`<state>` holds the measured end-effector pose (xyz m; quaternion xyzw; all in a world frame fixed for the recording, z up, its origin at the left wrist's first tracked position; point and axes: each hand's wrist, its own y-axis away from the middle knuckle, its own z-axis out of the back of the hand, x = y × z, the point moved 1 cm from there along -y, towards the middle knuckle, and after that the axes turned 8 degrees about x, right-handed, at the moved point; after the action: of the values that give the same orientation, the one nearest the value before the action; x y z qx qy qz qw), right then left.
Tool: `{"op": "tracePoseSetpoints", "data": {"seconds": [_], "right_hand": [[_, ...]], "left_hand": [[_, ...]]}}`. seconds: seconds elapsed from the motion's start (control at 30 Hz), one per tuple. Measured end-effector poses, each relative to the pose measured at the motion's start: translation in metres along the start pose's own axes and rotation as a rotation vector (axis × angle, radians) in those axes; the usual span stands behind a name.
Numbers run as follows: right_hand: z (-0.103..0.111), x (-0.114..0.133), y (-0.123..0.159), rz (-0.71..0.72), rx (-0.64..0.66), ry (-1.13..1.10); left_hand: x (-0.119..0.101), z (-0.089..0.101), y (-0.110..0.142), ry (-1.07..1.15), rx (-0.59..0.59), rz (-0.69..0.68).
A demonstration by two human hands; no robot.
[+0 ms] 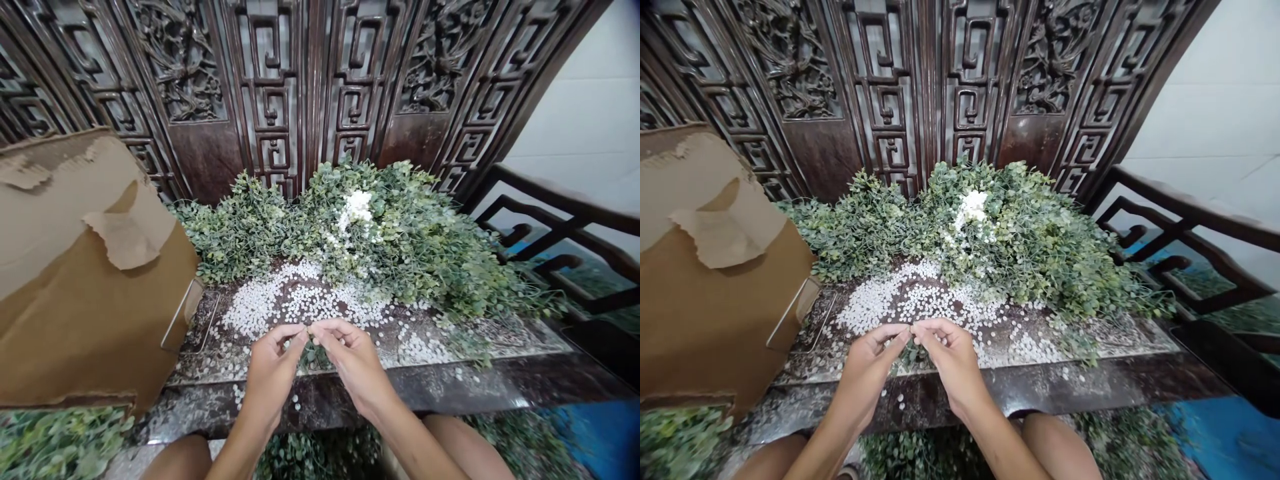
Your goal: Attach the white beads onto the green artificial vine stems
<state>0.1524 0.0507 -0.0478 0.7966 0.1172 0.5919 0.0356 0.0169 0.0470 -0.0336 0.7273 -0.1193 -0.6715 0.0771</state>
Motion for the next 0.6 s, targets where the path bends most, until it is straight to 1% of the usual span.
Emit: {"op": "tracePoseSetpoints", "data": {"seconds": [0.1,0.2,0.43,0.6], "right_hand": [[-0.0002,-0.0025,-0.0017,-0.029,-0.008,-0.049],[-0.002,-0.0026,-0.0023,-0.057,-0.008,-0.098],[-0.0081,-0.0021,0.0001,-0.109,-0.028,-0.237],[-0.0078,-0.0066,0.0014,-0.125,-0.031,-0.264]], "left_hand": [[0.0003,0.0001,0.0002,0.041,0.011,0.011],[-0.0002,0.0009,0.0011,0.03,0.011,0.001],[0.0004,0.0018,0.0024,-0.079,0.005,-0.019],[0.0022,0.0018,0.0017,-0.191,-0.008,-0.082]]}}
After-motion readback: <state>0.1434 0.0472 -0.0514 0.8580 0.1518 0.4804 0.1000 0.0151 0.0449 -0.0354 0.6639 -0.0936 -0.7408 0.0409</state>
